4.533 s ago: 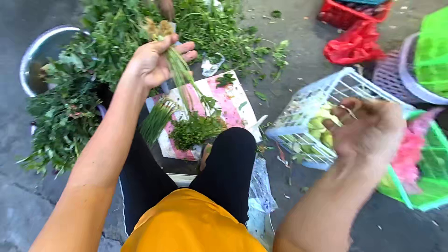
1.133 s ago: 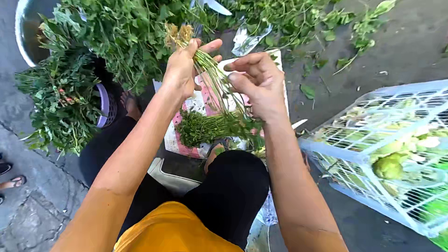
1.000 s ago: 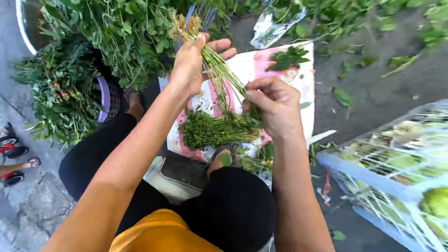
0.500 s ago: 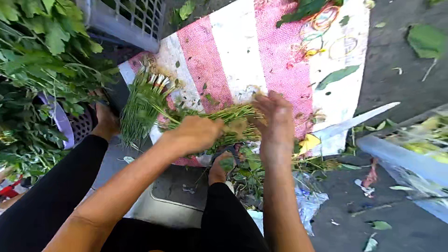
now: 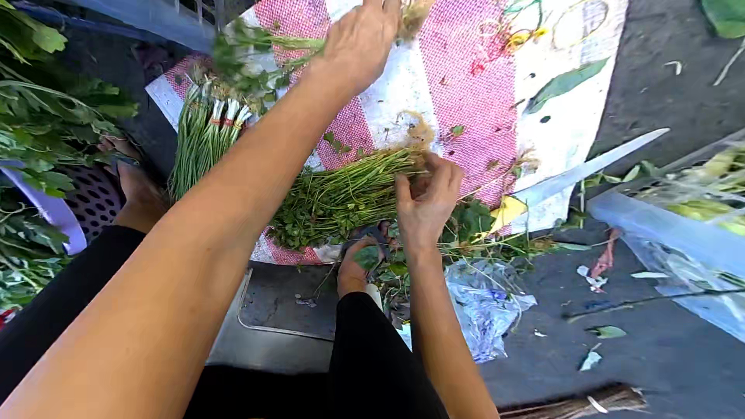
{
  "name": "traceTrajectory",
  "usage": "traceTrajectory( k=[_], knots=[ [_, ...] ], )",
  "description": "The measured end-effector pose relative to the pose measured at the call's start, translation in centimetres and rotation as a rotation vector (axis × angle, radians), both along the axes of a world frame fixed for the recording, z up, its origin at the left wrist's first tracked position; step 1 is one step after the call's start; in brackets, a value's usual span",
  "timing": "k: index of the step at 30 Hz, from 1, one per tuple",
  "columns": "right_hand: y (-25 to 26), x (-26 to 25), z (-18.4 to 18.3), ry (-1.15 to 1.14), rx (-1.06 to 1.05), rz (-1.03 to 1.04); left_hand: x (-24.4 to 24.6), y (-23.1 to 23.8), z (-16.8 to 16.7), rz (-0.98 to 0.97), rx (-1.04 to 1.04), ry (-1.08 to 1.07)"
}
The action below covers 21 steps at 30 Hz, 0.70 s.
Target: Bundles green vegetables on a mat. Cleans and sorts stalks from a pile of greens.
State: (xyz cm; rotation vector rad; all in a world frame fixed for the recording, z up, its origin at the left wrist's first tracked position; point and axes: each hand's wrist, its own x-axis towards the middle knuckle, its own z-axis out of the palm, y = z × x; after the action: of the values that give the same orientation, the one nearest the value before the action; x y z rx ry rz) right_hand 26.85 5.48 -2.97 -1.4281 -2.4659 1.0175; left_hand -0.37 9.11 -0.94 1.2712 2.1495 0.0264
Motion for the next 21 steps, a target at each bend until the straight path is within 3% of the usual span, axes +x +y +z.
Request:
traceTrajectory(
  k=[2, 5, 8, 10, 14, 16, 18, 21],
  knots=[
    [0.2, -0.7, -0.3, -0.092, 0.008, 0.075, 0.1, 0.4, -1.9, 0.001, -0.003, -0.019],
    [1.1, -1.1, -1.0, -0.139, -0.055, 0.123, 1.8, -0.5, -0.8, 0.06, 0.023, 0.062],
    [1.8, -1.2, -1.5, -0.121, -0.133, 0.032, 5.5, -3.6, 0.4, 0.11, 0.265, 0.136],
    [1.8, -0.7, -1.5, -0.102, -0.199, -0.043, 8.9, -6.4, -0.8, 0.055, 0.425, 0.011],
    [2.1, -0.1, -2.4, -0.007, -0.299, -0.164, 13.6, -9.9, -3.7, 0.05, 0.119, -0.242],
    [2.2, 0.1, -2.7, 0.128, -0.342, -0.22, 13.6, -10.3, -4.3, 0.142, 0.088, -0.324],
    [2.2, 0.5, -2.9, 0.218, -0.39, -0.227, 12.1, -10.2, -3.8, 0.259, 0.068, -0.536],
    [2.1, 0.7, -2.9, 0.172, -0.436, -0.207, 9.4, -11.0, -4.1, 0.431, 0.074, -0.802]
  ],
)
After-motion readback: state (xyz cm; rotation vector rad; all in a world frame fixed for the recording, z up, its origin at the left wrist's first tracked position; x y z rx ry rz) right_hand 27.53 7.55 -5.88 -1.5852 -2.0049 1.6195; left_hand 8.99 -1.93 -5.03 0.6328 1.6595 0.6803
